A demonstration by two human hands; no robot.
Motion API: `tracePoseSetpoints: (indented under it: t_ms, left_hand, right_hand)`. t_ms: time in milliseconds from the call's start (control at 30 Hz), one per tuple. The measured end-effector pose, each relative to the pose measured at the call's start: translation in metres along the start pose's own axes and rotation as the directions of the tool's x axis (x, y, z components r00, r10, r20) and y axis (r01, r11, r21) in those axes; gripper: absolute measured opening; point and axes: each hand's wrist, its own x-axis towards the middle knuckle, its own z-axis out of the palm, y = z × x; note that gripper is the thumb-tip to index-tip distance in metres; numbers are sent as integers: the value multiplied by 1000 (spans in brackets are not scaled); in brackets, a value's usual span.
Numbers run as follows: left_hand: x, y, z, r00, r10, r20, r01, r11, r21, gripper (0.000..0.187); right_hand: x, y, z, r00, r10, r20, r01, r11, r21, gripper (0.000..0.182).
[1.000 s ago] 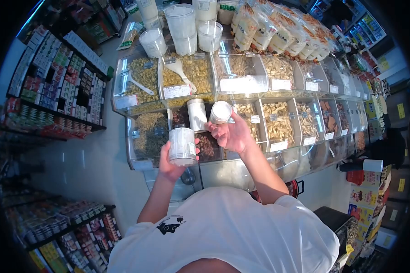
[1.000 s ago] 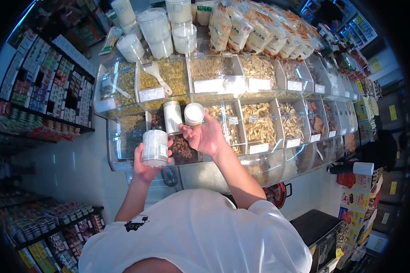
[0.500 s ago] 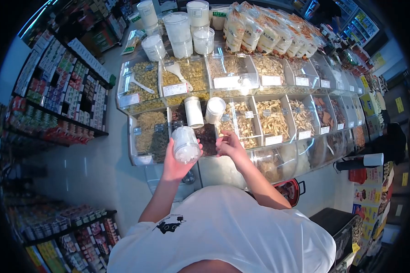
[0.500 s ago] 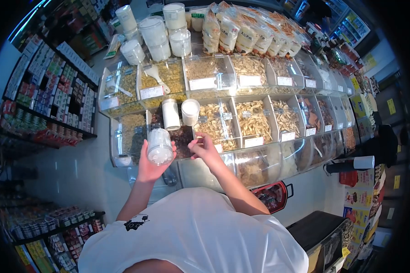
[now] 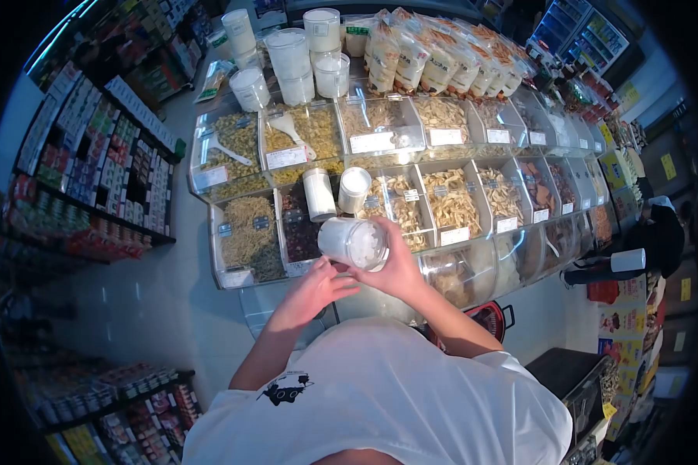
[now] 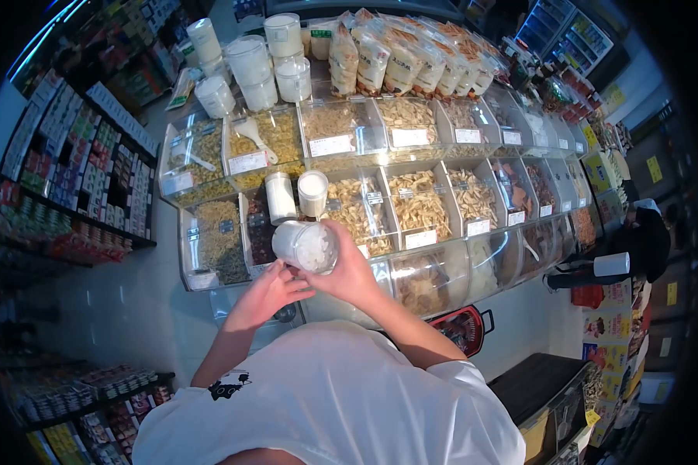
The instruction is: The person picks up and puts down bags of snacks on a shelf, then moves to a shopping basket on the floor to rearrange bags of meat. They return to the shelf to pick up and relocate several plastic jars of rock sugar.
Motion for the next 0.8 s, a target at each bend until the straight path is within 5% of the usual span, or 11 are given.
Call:
tracePoseSetpoints:
  t_ms: [67, 100, 167, 200, 233, 300, 467, 667, 800]
  left_hand:
    - [-8, 9, 6, 995, 99, -25, -64, 796, 601, 52]
    - [-5, 8, -2, 994, 108, -23, -72, 797, 599, 52]
    - [6, 3, -17, 866, 498, 41, -198, 266, 943, 56]
    - [6, 9, -20, 847, 531, 3, -77, 118, 990, 63]
    - [7, 12, -24, 844, 536, 12, -87, 116, 989, 63]
    - [7, 12, -37, 776, 631, -19, 316, -361, 877, 70]
    - [2, 5, -71, 813, 575, -89, 421, -477, 771, 84]
    - [14, 11, -73, 821, 546, -167, 489, -521, 699, 82]
    - [14, 14, -63, 819, 536, -204, 517, -535, 668, 82]
  right_hand:
    - [21, 1, -19, 999, 44, -19, -44, 999, -21, 98]
    - [36, -4, -28, 999, 37, -14, -38, 999, -24, 98]
    - [70, -14, -44, 999, -25, -45, 21, 997, -81, 97]
    - [89, -18, -50, 996, -38, -82, 28, 993, -118, 97]
    - [109, -21, -56, 991, -54, -122, 34, 987, -157, 96]
    - [154, -21, -66, 969, -161, -187, 124, 974, -192, 96]
    - [272, -50, -82, 930, -230, -288, 109, 918, -382, 102]
    - [386, -45, -64, 954, -90, -286, 13, 965, -261, 102]
    - [409, -32, -45, 963, -77, -259, -28, 925, -379, 101]
